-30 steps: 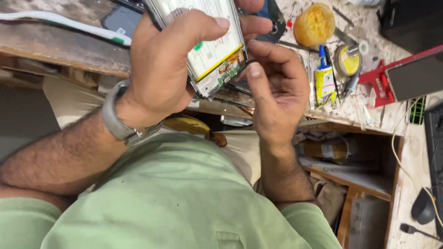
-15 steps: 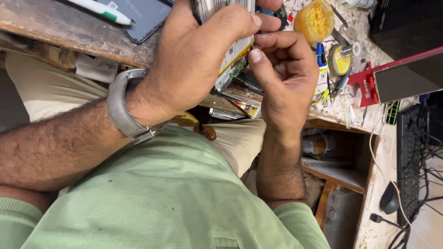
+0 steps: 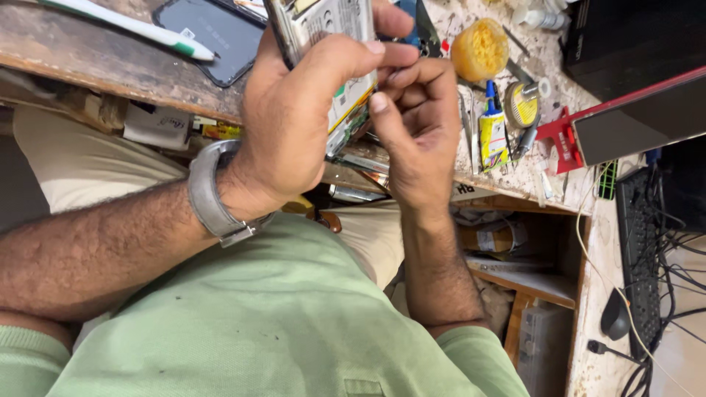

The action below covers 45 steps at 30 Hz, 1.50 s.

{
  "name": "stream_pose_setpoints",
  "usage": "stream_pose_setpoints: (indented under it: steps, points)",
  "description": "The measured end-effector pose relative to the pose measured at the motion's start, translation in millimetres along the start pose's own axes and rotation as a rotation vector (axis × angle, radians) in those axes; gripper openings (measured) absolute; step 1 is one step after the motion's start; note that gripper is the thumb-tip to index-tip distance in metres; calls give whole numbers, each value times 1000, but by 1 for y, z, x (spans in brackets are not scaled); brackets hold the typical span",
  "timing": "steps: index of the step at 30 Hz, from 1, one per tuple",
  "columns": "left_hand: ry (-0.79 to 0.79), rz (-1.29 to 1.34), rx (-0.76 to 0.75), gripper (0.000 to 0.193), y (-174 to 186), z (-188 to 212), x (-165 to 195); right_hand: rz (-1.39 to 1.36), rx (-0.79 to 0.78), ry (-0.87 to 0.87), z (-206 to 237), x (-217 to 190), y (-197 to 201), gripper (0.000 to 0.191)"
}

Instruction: The person applies adhesive to the edges of a smartphone frame, then aligns and attaches a new screen. They connect internal ribbon cables and use a screwdriver to secure components inside the phone.

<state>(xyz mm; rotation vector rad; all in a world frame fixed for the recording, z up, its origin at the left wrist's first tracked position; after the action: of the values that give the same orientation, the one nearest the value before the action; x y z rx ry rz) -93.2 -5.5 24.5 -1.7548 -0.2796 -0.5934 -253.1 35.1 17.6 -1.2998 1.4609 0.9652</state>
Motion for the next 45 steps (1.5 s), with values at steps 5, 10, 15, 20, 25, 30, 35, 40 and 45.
stream_pose_setpoints:
  steps: [5,10,15,20,25,30,35,40,45]
  points:
    - [40,-1,8,26,-2,-9,6,-101,3,-49,-1,4,-5,21]
    - [166,13,176,21,5,-30,3,42,67,33,-2,4,1,17]
    - [154,32,187,20,10,-37,0,172,52,181,-2,2,9,13]
    - [119,54,143,15,8,-34,-1,244,25,275,0,-1,10,12]
    - [169,41,178,16,9,-37,-1,388,17,396,1,-7,8,18]
    - [119,117,167,22,6,-34,-2,863,12,676,4,-8,1,31]
    - [234,97,166,32,7,-22,6,964,23,752,12,-11,-9,38]
    - [270,58,-96,42,7,-13,26,698,61,633,23,-27,-10,34]
    - [244,-45,-194,51,5,-8,40,319,153,493,29,-30,-6,27]
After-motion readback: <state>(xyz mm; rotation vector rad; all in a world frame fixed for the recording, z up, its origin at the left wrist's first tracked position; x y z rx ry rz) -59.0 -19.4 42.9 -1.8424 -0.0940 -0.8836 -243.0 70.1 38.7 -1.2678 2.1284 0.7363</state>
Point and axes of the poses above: each hand's wrist, its own z-axis away from the middle knuckle, its own y-axis out of the back of the hand, x = y × z, the point moved 1 cm from there along -z, towards the middle knuckle, and after that the axes turned 6 degrees about x, right-handed, at the moved point
